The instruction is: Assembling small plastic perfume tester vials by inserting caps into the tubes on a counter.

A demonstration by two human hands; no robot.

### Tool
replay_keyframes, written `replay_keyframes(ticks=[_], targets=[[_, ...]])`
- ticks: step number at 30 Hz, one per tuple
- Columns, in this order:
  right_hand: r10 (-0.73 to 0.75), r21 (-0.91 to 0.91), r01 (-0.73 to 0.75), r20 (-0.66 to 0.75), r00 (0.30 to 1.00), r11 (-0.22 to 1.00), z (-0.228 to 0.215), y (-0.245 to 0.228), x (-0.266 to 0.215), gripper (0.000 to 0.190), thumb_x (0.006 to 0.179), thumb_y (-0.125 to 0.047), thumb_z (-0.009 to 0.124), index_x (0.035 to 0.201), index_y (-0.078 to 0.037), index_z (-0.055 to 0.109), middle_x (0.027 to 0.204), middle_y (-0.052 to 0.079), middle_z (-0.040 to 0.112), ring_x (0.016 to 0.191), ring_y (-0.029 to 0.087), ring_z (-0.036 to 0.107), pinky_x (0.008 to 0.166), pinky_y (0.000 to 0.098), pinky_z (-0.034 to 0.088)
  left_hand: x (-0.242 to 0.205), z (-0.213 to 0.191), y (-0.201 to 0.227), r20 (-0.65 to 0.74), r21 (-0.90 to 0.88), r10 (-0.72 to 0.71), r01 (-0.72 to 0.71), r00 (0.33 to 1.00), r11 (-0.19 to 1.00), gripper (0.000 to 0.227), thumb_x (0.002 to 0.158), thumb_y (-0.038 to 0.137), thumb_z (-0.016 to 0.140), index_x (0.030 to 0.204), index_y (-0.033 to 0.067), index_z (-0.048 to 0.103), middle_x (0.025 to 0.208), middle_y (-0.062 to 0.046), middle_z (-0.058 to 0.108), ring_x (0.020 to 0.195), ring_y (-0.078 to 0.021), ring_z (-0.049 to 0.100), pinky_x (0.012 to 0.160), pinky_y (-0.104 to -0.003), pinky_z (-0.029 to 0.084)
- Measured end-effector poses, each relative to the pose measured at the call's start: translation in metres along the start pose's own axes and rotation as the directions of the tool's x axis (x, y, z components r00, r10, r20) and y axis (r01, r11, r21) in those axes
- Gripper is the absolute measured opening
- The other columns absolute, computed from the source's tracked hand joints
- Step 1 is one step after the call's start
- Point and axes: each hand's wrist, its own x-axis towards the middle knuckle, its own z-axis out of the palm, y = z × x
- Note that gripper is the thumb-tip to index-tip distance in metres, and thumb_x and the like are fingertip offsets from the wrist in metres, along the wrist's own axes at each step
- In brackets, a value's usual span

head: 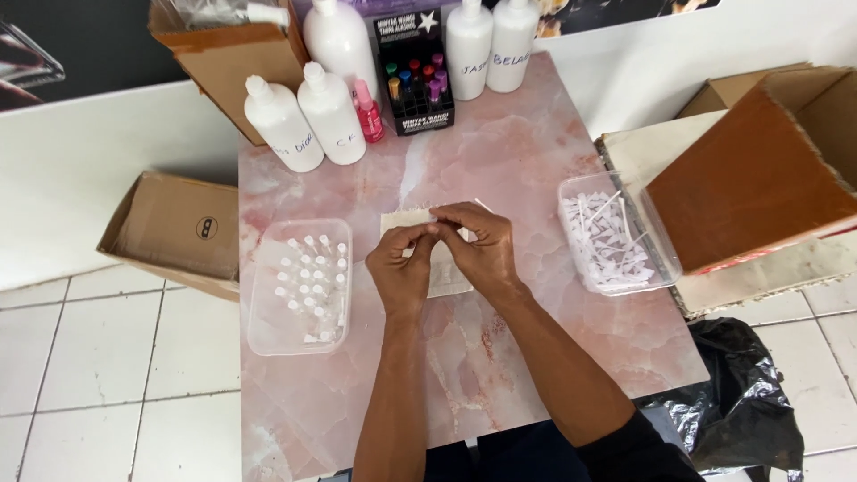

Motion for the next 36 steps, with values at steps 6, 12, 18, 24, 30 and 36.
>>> replay_keyframes(ticks=[6, 12, 18, 24, 30, 36], targets=[[0.000, 0.025, 0.001, -0.039, 0.999, 1.000, -0.002, 0.033, -0.001, 0.019, 0.092, 0.006, 0.073, 0.111, 0.005, 0.074, 0.087, 0.014, 0.073, 0.079, 0.020, 0.074, 0.073, 0.0346, 0.062, 0.012, -0.010, -0.003, 0.100, -0.025, 0.027, -0.025, 0.995, 0.999, 0.017, 0.097, -0.004, 0.065, 0.103, 0.0047, 0.079, 0.095, -0.015, 0.077, 0.091, -0.0252, 0.071, 0.086, -0.041, 0.054], [0.033, 0.102, -0.024, -0.080, 0.996, 0.994, -0.001, 0.065, -0.009, 0.018, 0.096, 0.011, 0.064, 0.113, 0.011, 0.070, 0.090, 0.016, 0.069, 0.079, 0.023, 0.075, 0.072, 0.0341, 0.064, 0.007, -0.014, -0.035, 0.194, 0.061, -0.090, 0.080, 0.977, 0.995, 0.037, 0.081, 0.008, 0.087, 0.116, 0.0043, 0.075, 0.110, -0.014, 0.074, 0.103, -0.0248, 0.068, 0.097, -0.039, 0.054], [0.014, 0.083, -0.006, -0.097, 0.995, 0.997, -0.001, 0.075, -0.011, 0.024, 0.094, 0.013, 0.066, 0.117, 0.012, 0.069, 0.090, 0.016, 0.066, 0.080, 0.023, 0.074, 0.071, 0.0363, 0.065, 0.005, -0.012, -0.048, 0.270, 0.162, -0.120, 0.078, 0.955, 0.984, 0.058, 0.074, 0.011, 0.092, 0.124, 0.0018, 0.067, 0.113, -0.017, 0.068, 0.104, -0.0308, 0.067, 0.097, -0.044, 0.055], [-0.001, 0.090, 0.011, -0.104, 0.995, 0.996, 0.003, 0.069, -0.006, 0.016, 0.089, 0.012, 0.073, 0.105, 0.011, 0.073, 0.085, 0.017, 0.067, 0.074, 0.021, 0.073, 0.066, 0.0338, 0.064, 0.013, -0.007, -0.055, 0.261, 0.223, -0.215, 0.158, 0.941, 0.962, 0.039, 0.074, 0.012, 0.093, 0.105, 0.0045, 0.069, 0.099, -0.010, 0.066, 0.093, -0.0240, 0.067, 0.087, -0.037, 0.058], [-0.009, 0.041, 0.013, -0.091, 0.996, 0.999, 0.004, 0.070, -0.005, 0.015, 0.085, 0.010, 0.078, 0.100, 0.008, 0.077, 0.085, 0.017, 0.071, 0.074, 0.019, 0.072, 0.064, 0.0320, 0.062, 0.013, -0.005, -0.062, 0.259, 0.256, -0.199, 0.132, 0.945, 0.958, 0.032, 0.076, 0.012, 0.092, 0.098, 0.0055, 0.069, 0.094, -0.008, 0.067, 0.089, -0.0222, 0.068, 0.082, -0.035, 0.059], [0.002, 0.049, 0.003, -0.111, 0.994, 0.999, 0.006, 0.073, -0.005, 0.014, 0.086, 0.011, 0.078, 0.099, 0.008, 0.077, 0.086, 0.018, 0.073, 0.077, 0.017, 0.069, 0.067, 0.0341, 0.062, 0.015, -0.004, -0.062, 0.186, 0.280, -0.136, 0.080, 0.973, 0.957, 0.023, 0.082, 0.004, 0.084, 0.102, 0.0056, 0.072, 0.097, -0.009, 0.069, 0.097, -0.0272, 0.069, 0.085, -0.038, 0.058]])
